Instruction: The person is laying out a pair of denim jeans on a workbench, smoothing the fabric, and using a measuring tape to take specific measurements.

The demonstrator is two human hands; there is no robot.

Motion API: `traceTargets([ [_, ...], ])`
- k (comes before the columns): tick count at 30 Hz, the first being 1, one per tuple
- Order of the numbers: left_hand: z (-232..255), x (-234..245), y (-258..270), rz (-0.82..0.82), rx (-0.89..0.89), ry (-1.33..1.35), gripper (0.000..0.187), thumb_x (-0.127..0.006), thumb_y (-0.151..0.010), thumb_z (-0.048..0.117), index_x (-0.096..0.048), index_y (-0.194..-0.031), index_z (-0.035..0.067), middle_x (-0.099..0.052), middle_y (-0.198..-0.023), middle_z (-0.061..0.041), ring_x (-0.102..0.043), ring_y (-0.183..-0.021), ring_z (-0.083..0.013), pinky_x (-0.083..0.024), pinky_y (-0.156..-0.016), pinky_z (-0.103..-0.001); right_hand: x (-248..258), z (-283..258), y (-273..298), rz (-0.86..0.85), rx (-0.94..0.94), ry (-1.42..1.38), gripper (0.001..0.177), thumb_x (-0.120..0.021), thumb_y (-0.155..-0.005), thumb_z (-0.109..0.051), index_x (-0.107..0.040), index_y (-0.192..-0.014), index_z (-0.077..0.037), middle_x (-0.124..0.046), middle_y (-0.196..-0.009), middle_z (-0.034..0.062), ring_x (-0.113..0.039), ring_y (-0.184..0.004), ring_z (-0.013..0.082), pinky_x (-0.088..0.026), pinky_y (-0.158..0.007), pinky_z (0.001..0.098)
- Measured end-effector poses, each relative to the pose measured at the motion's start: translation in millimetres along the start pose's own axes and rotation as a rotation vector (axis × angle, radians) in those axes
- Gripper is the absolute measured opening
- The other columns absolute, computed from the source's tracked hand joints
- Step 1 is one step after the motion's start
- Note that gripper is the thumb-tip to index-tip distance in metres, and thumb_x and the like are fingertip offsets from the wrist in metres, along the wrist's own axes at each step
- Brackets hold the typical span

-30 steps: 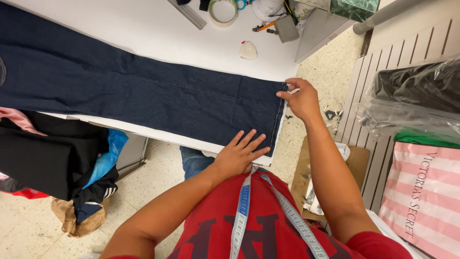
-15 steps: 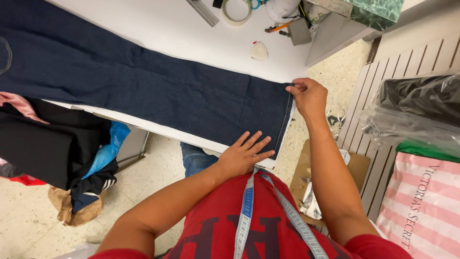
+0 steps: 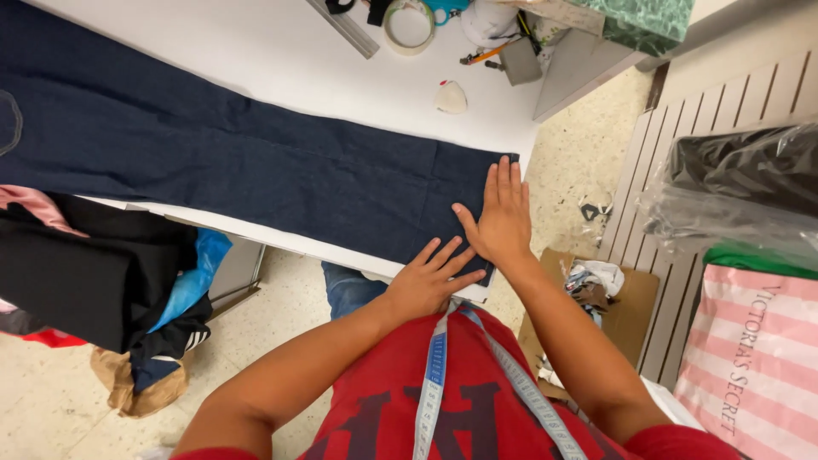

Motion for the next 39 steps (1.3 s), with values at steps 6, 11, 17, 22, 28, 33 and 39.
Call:
traceTargets([
  [6, 5, -2, -1, -0.013, 0.0, 0.039, 0.082, -0.067, -0.081, 0.017, -0.042, -0.158, 0.029, -0.029, -0.169, -0.012, -0.023, -0.156, -0.0395, -0.017, -0.125, -0.058, -14, 29, -10, -0.064, 0.06, 0.031, 0.094, -0.048, -0.1, -0.068, -0.027, -0.163, -0.001, -0.015, -0.172, 0.0189, -0.011, -0.159, 0.0355, -0.009, -0.127, 0.056],
  [11, 3, -10, -1, -0.061, 0.016, 0.033, 0.089, -0.074, -0.074, 0.016, -0.043, -0.157, 0.028, -0.026, -0.17, -0.012, -0.022, -0.157, -0.0406, -0.015, -0.126, -0.06, -11, 29, -15, -0.107, 0.125, 0.088, 0.099, -0.042, -0.098, -0.075, -0.023, -0.164, -0.003, -0.011, -0.174, 0.016, -0.008, -0.16, 0.0327, -0.006, -0.128, 0.0565],
  [17, 0, -1, 2, 0.038, 0.077, -0.026, 0.097, -0.086, -0.061, 0.03, -0.05, -0.151, 0.029, -0.038, -0.166, -0.01, -0.03, -0.157, -0.0396, -0.023, -0.126, -0.058, 11, -14, -4, -0.018, 0.196, 0.056, 0.094, -0.048, -0.099, -0.066, -0.032, -0.16, 0.005, -0.027, -0.166, 0.0291, -0.021, -0.156, 0.0435, -0.016, -0.123, 0.066],
  [22, 3, -20, 0, -0.074, 0.068, -0.033, 0.088, -0.078, -0.064, 0.055, -0.057, -0.146, 0.032, -0.049, -0.16, -0.003, -0.038, -0.156, -0.0328, -0.029, -0.127, -0.057, -18, 5, 7, 0.077, 0.139, 0.051, 0.086, -0.038, -0.1, -0.059, -0.032, -0.161, 0.0, -0.027, -0.169, 0.02, -0.02, -0.156, 0.0392, -0.012, -0.123, 0.0601],
  [28, -24, 27, 32, 0.118, 0.223, 0.349, 0.038, -0.06, -0.095, 0.029, -0.067, -0.129, 0.014, -0.066, -0.138, -0.01, -0.057, -0.139, -0.0343, -0.042, -0.121, -0.052, -21, 4, 9, 0.122, 0.147, 0.074, 0.088, -0.041, -0.099, -0.06, -0.035, -0.16, 0.003, -0.031, -0.168, 0.0225, -0.023, -0.156, 0.0401, -0.016, -0.121, 0.0623],
  [33, -91, 93, 110, 0.298, 0.508, 0.223, 0.033, -0.063, -0.09, 0.016, -0.073, -0.12, 0.011, -0.072, -0.125, -0.009, -0.061, -0.131, -0.0325, -0.045, -0.113, -0.05, -25, 7, 4, 0.057, 0.119, 0.09, 0.088, -0.038, -0.099, -0.06, -0.038, -0.158, 0.005, -0.031, -0.167, 0.025, -0.023, -0.155, 0.0426, -0.017, -0.12, 0.0635],
  [39, -217, 221, 237, 0.587, 0.941, -0.011, 0.028, -0.054, -0.09, 0.01, -0.076, -0.106, 0.003, -0.075, -0.105, -0.015, -0.071, -0.093, -0.0336, -0.056, -0.083, -0.046, -33, 31, -2, 0.126, 0.139, -0.011, 0.078, -0.051, -0.097, -0.048, -0.047, -0.156, 0.003, -0.04, -0.163, 0.0285, -0.03, -0.152, 0.0491, -0.019, -0.118, 0.0678],
])
Point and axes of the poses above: each hand's wrist, its own y-axis away from the middle knuckle, its own x-axis out of the back of the hand, z = x × y, the point moved 9 cm from there along -y, towards the middle knuckle
